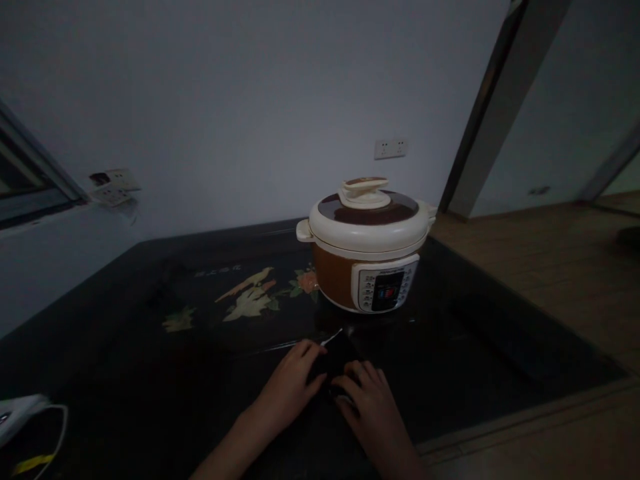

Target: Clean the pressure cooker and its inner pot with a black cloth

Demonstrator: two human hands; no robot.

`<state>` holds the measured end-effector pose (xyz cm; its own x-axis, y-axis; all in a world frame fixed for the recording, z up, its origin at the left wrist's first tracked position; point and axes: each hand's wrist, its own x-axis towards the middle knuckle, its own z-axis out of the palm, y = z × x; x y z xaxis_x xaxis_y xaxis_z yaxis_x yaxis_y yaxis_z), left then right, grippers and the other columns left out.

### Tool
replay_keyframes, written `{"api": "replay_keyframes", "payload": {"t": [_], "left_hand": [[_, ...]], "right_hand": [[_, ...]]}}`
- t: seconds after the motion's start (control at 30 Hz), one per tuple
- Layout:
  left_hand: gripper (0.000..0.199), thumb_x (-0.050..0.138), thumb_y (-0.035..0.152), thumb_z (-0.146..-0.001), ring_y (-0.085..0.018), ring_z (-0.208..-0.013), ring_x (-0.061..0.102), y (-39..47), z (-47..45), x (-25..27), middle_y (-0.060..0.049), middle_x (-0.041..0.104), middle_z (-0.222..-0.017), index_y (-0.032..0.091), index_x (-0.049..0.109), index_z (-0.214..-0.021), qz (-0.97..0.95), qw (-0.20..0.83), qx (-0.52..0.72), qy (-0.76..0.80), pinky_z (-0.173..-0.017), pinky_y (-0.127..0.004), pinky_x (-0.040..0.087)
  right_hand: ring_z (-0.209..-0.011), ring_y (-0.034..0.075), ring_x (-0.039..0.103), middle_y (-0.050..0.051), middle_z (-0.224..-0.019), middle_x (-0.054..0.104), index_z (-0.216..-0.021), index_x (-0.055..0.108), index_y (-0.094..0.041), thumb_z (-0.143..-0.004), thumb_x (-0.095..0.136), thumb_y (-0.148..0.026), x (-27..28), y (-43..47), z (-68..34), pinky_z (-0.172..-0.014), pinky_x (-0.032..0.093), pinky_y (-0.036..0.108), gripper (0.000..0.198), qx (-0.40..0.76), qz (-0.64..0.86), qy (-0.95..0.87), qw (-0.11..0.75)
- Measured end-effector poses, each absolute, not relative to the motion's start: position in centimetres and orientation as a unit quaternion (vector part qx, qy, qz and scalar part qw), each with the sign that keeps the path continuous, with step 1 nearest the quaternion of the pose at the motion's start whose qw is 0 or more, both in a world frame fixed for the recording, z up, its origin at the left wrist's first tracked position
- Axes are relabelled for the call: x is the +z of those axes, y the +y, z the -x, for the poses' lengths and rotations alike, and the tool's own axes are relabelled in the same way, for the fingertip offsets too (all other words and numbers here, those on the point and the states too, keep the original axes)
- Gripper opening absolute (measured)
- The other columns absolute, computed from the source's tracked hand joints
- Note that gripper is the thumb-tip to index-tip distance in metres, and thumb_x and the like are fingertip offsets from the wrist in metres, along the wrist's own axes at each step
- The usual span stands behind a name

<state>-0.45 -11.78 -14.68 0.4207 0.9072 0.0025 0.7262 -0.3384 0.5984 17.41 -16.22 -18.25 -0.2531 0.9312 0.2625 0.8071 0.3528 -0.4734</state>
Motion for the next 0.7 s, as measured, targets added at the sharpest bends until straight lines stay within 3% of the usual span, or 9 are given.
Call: {"api": "replay_keyframes", "payload": {"t": [0.13, 0.3, 0.43, 0.7], "left_hand": [[0.040, 0.063, 0.010, -0.082, -0.023, -0.114, 0.057, -10.3, -2.2, -13.5, -0.008, 0.059, -0.121, 0.021, 0.060, -0.121, -0.860, 0.235, 0.106, 0.441, -0.102, -0.039, 0.045], [0.039, 0.066, 0.009, -0.080, -0.027, -0.117, 0.054, -10.2, -6.0, -13.6, -0.009, 0.058, -0.124, 0.022, 0.062, -0.117, -0.907, 0.161, 0.083, 0.380, -0.099, -0.042, 0.048], [0.036, 0.065, 0.013, -0.082, -0.027, -0.126, 0.050, -11.5, -8.0, -14.6, -0.010, 0.054, -0.135, 0.022, 0.061, -0.116, -0.925, 0.148, 0.102, 0.335, -0.104, -0.043, 0.046], [0.039, 0.061, 0.018, -0.086, -0.033, -0.142, 0.035, -11.4, -9.2, -16.9, -0.012, 0.048, -0.146, 0.025, 0.057, -0.124, -0.926, 0.067, 0.143, 0.343, -0.113, -0.057, 0.034]], "right_hand": [[-0.100, 0.026, 0.065, 0.003, -0.107, 0.071, -0.099, 0.071, -0.031, -0.082, 0.063, -0.006, -19.1, -15.6, -22.1, -0.084, 0.051, 0.047, 0.031, 0.071, 0.564, -0.772, 0.283], [-0.110, 0.025, 0.066, 0.005, -0.118, 0.070, -0.103, 0.068, -0.028, -0.086, 0.050, -0.007, -20.6, -14.9, -29.4, -0.098, 0.047, 0.055, 0.033, -0.013, 0.546, -0.793, 0.270], [-0.124, 0.025, 0.059, 0.008, -0.129, 0.065, -0.107, 0.064, -0.024, -0.088, 0.038, -0.005, -21.5, -14.2, -32.9, -0.106, 0.041, 0.063, 0.038, -0.015, 0.549, -0.794, 0.259], [-0.129, 0.028, 0.053, 0.009, -0.132, 0.063, -0.110, 0.065, -0.023, -0.087, 0.037, -0.009, -21.6, -13.2, -33.9, -0.108, 0.033, 0.069, 0.039, 0.000, 0.576, -0.775, 0.260]]}}
